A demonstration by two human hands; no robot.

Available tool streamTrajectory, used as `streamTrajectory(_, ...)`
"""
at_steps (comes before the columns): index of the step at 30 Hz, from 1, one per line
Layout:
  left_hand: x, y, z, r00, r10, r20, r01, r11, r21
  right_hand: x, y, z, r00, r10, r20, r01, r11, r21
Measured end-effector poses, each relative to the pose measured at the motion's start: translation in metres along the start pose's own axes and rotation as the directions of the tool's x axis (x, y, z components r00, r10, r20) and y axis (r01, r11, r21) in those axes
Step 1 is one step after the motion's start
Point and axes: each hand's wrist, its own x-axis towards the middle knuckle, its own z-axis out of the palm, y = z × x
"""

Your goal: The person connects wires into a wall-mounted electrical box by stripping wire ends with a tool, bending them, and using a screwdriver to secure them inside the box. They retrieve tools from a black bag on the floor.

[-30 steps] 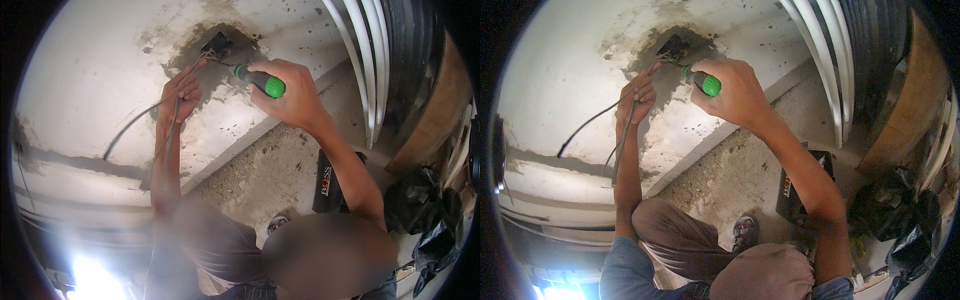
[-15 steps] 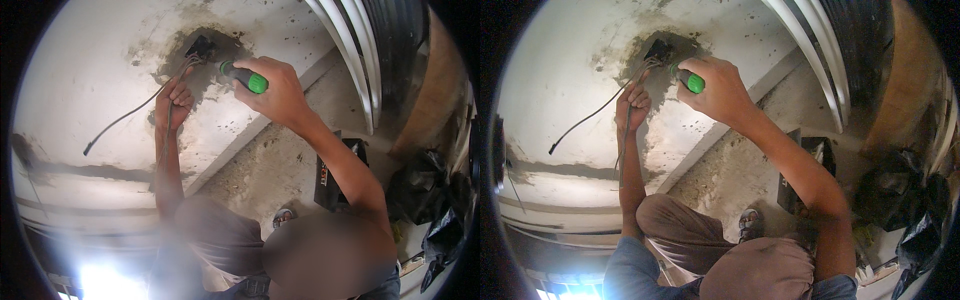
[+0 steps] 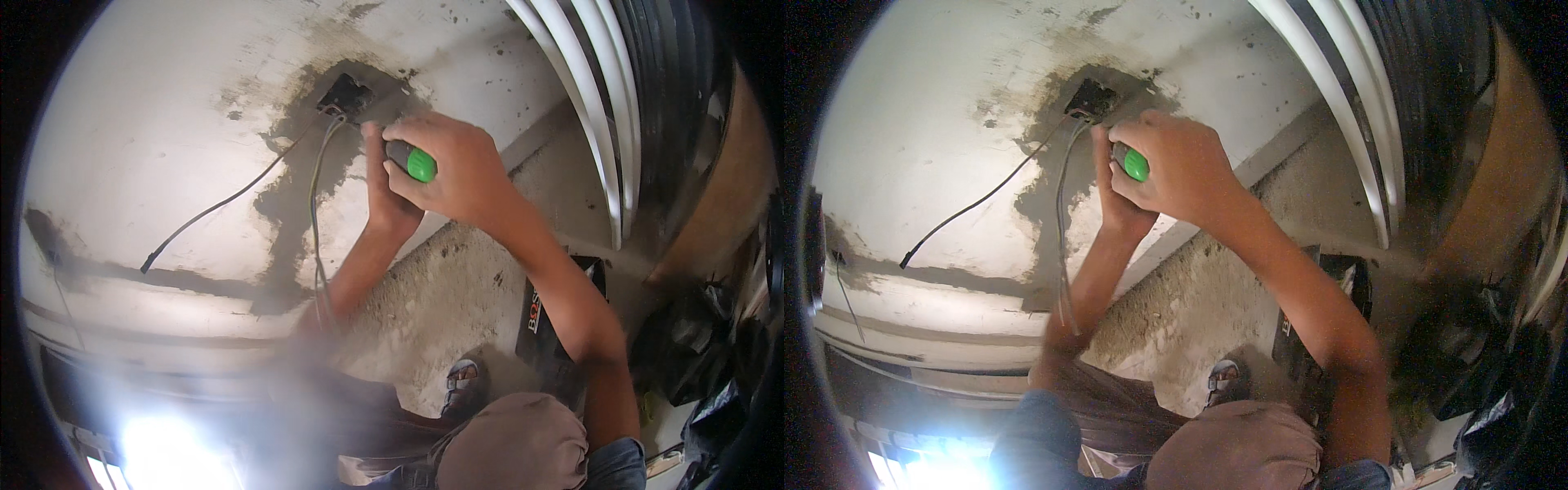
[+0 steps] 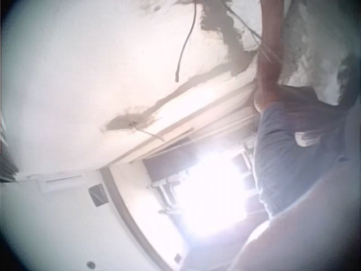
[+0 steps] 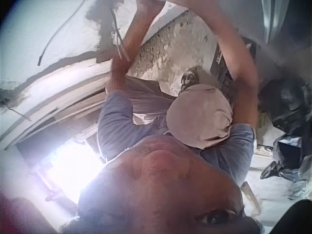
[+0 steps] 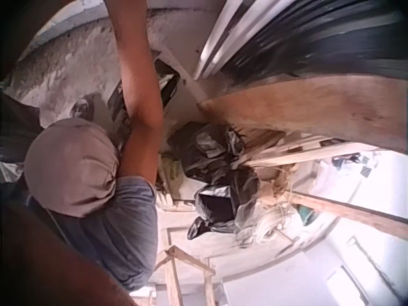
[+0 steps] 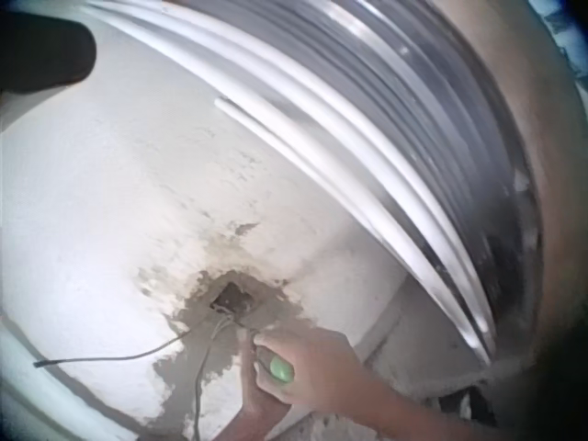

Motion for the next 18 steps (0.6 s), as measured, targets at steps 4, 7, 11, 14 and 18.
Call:
streamTrajectory(4, 0.022, -0.022, 0.004, 0.992, 0.042, -0.123, -0.05, 0.997, -0.065, -0.023, 0.009, -0.012, 0.976, -0.146, -0.164, 0.137, 0.988, -0.065)
streamTrajectory(7, 0.027, -0.006, 0.007, 0.971, 0.065, -0.23, -0.084, 0.993, -0.077, -0.032, 0.018, 0.007, 0.933, -0.159, -0.322, 0.179, 0.983, 0.033)
streamTrajectory(11, 0.027, 0.005, 0.01, 0.989, -0.013, -0.149, -0.003, 0.994, -0.106, 0.032, 0.008, 0.033, 0.924, -0.226, -0.309, 0.143, 0.953, -0.268)
streamTrajectory(14, 0.028, 0.012, -0.027, 0.99, -0.099, -0.096, 0.097, 0.995, -0.023, 0.043, -0.006, 0.02, 0.908, -0.223, -0.354, 0.177, 0.971, -0.158)
streamTrajectory(18, 0.012, 0.001, 0.008, 0.996, -0.012, -0.083, 0.014, 1.0, 0.021, 0.019, -0.008, 0.006, 0.972, -0.047, -0.23, 0.048, 0.999, -0.005)
